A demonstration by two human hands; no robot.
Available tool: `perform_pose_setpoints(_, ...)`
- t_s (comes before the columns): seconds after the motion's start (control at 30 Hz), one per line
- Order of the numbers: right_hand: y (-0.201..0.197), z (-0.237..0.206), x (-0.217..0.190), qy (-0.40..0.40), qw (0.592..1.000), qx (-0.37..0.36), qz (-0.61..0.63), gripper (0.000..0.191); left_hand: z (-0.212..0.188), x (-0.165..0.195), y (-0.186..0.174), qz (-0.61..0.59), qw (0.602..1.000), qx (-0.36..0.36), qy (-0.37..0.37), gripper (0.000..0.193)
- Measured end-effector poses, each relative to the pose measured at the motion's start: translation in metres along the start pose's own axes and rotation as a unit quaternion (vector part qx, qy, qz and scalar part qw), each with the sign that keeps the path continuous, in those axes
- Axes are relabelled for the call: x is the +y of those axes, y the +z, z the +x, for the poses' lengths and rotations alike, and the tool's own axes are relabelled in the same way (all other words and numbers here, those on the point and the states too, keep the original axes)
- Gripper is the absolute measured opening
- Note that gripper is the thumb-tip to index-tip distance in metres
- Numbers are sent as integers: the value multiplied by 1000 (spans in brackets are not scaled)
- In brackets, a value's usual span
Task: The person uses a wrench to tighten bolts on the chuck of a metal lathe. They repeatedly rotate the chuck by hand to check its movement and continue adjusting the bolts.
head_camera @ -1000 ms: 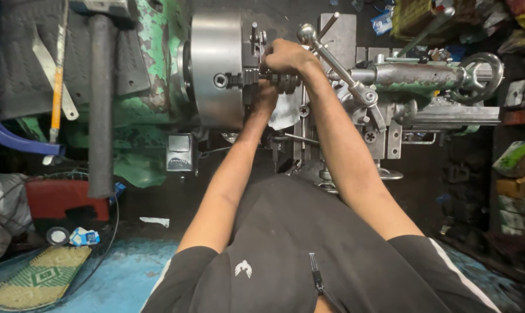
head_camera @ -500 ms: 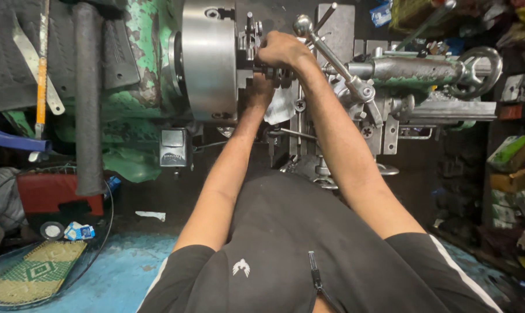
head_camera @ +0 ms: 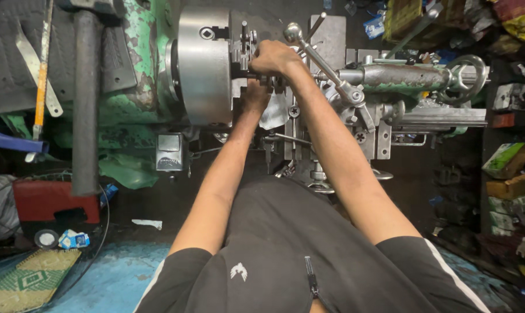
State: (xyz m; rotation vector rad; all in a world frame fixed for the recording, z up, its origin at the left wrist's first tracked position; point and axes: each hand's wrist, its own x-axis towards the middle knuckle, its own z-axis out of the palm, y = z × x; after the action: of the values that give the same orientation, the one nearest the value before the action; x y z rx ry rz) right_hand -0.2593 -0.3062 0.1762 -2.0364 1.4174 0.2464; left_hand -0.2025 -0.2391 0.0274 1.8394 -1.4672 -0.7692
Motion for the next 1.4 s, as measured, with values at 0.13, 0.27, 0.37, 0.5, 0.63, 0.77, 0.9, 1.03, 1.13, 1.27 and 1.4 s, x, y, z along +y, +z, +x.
perform_pose_setpoints(0.13,0,-1,1,16,1000,-2,5,40,-4,1,0,62,995,39,64,25)
perform_pose_setpoints(0.27,-1,-5,0,-1,1000,-5,6,41,-6,5,0,101,991,55,66,23)
perform_pose_setpoints(0.37,-6,-8,-3,-13,1000,-26,2,41,-3,9,-1,96,995,4,16,19)
perform_pose_setpoints(0.5,-13,-11,-6,-4,999,-53,2,42,3,13,-1,146,987,17,64,17)
perform_pose_setpoints(0.63,-14,-10,-8,0,999,-50,0,44,2,15,0,168,969,107,145,18)
perform_pose_setpoints(0.77,-14,-12,-8,11,999,-52,12,45,-1,18,2,93,978,109,154,19)
perform_pose_setpoints(0.9,-15,-17,-7,10,999,-46,14,46,-5,22,0,111,984,78,112,22)
perform_pose_setpoints(1.03,-16,-22,-5,-17,1000,-18,6,45,-10,28,-6,121,988,53,85,26)
perform_pose_setpoints(1.13,-16,-24,-5,-27,999,-37,-20,46,-16,30,-12,129,990,26,45,29)
perform_pose_setpoints(1.27,-16,-26,-6,-37,999,-25,0,59,-16,29,-14,143,986,-71,-53,33)
perform_pose_setpoints(1.4,-15,-29,-6,-14,1000,-4,-4,73,-23,19,-6,243,966,-66,59,39)
